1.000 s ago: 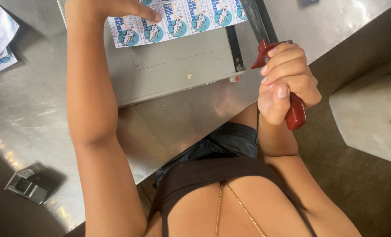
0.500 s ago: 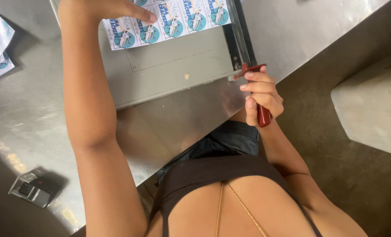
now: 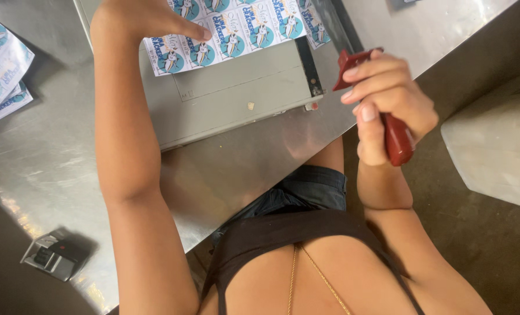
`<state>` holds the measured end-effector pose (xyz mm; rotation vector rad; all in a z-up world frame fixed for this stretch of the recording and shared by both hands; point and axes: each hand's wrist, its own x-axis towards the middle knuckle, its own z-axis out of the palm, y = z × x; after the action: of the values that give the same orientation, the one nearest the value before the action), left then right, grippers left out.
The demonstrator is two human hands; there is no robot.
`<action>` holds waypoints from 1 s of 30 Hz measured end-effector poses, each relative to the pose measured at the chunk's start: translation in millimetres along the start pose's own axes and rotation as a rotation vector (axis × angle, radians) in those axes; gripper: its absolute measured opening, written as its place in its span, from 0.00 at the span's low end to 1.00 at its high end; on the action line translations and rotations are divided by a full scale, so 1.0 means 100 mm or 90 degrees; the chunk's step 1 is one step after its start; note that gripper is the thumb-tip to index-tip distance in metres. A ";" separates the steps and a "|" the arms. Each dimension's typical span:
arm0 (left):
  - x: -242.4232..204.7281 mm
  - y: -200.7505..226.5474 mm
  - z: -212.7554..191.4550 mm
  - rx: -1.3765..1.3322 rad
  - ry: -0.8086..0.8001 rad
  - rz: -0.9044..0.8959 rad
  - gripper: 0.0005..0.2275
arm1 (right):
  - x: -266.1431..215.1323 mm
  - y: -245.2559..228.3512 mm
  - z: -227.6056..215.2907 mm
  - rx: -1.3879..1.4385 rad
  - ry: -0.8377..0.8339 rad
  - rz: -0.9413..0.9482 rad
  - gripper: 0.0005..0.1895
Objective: The person uses a manual paper cutter to slice sheets of printed stickers into individual units. They align the sticker sheets on the cutting mat, press down the lever to cut, and then remove the separated stickers, repeating the process with multiple sheets.
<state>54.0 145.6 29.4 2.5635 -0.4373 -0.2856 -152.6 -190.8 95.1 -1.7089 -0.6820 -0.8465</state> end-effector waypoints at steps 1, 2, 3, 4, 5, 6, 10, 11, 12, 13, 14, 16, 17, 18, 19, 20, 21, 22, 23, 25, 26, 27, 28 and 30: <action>0.01 -0.02 0.00 -0.020 -0.003 0.014 0.36 | 0.06 -0.04 0.01 -0.003 0.008 0.006 0.10; 0.02 -0.05 0.00 -0.041 -0.006 0.028 0.36 | 0.12 -0.07 0.02 -0.005 0.016 0.012 0.10; 0.03 -0.09 -0.02 -0.060 -0.007 0.040 0.37 | 0.16 -0.08 0.03 -0.001 0.020 0.007 0.10; 0.04 -0.12 -0.05 -0.055 -0.010 0.011 0.36 | 0.20 -0.07 0.04 0.003 0.024 0.002 0.10; 0.04 -0.16 -0.06 -0.051 -0.013 -0.017 0.36 | 0.22 -0.06 0.05 0.006 0.027 -0.003 0.09; 0.04 -0.19 -0.07 -0.047 -0.016 -0.045 0.36 | 0.22 -0.05 0.07 0.021 0.031 -0.017 0.09; 0.06 -0.25 -0.04 0.015 -0.016 -0.076 0.35 | 0.15 0.04 0.07 0.054 0.042 -0.029 0.09; 0.07 -0.24 -0.01 0.015 -0.016 -0.068 0.35 | 0.13 0.06 0.06 0.057 0.045 -0.027 0.08; 0.09 -0.22 0.03 0.014 -0.017 -0.059 0.35 | 0.10 0.07 0.06 0.060 0.049 -0.025 0.08; 0.11 -0.20 0.06 0.014 -0.018 -0.043 0.34 | 0.08 0.09 0.06 0.064 0.053 -0.029 0.08; 0.13 -0.17 0.09 0.013 -0.019 -0.026 0.34 | 0.07 0.10 0.06 0.068 0.057 -0.030 0.08; 0.16 -0.14 0.13 -0.006 -0.011 0.009 0.34 | 0.05 0.12 0.08 0.078 0.066 -0.030 0.08; 0.16 -0.12 0.15 -0.025 -0.003 0.029 0.34 | 0.05 0.12 0.09 0.083 0.070 -0.028 0.08; 0.16 -0.11 0.16 -0.043 0.004 0.049 0.34 | 0.04 0.13 0.11 0.087 0.076 -0.034 0.08; 0.16 -0.10 0.17 -0.058 0.007 0.048 0.34 | 0.03 0.14 0.12 0.090 0.081 -0.039 0.09; 0.16 -0.09 0.17 -0.073 0.009 0.047 0.33 | 0.02 0.14 0.13 0.094 0.087 -0.045 0.09; 0.16 -0.08 0.18 -0.088 0.012 0.046 0.33 | 0.01 0.14 0.14 0.087 0.088 -0.038 0.09; 0.16 -0.07 0.19 -0.103 0.018 0.070 0.33 | -0.01 0.14 0.15 0.081 0.090 -0.032 0.09; 0.16 -0.06 0.19 -0.118 0.025 0.095 0.33 | -0.03 0.13 0.15 0.075 0.091 -0.026 0.09; 0.17 -0.03 0.21 -0.128 0.024 0.091 0.32 | -0.05 0.12 0.16 0.074 0.091 -0.014 0.09; 0.19 -0.01 0.23 -0.124 0.017 0.064 0.32 | -0.06 0.12 0.16 0.073 0.092 -0.008 0.09; 0.20 0.00 0.24 -0.118 0.009 0.038 0.32 | -0.07 0.12 0.16 0.070 0.092 -0.013 0.09; 0.21 0.01 0.25 -0.121 0.012 0.040 0.32 | -0.07 0.12 0.15 0.068 0.092 -0.018 0.09; 0.23 0.01 0.26 -0.127 0.018 0.046 0.33 | -0.07 0.12 0.15 0.063 0.090 -0.020 0.10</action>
<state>67.5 125.2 5.3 2.3498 -0.4655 -0.2526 -144.3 -180.5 79.5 -1.5377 -0.6454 -0.9315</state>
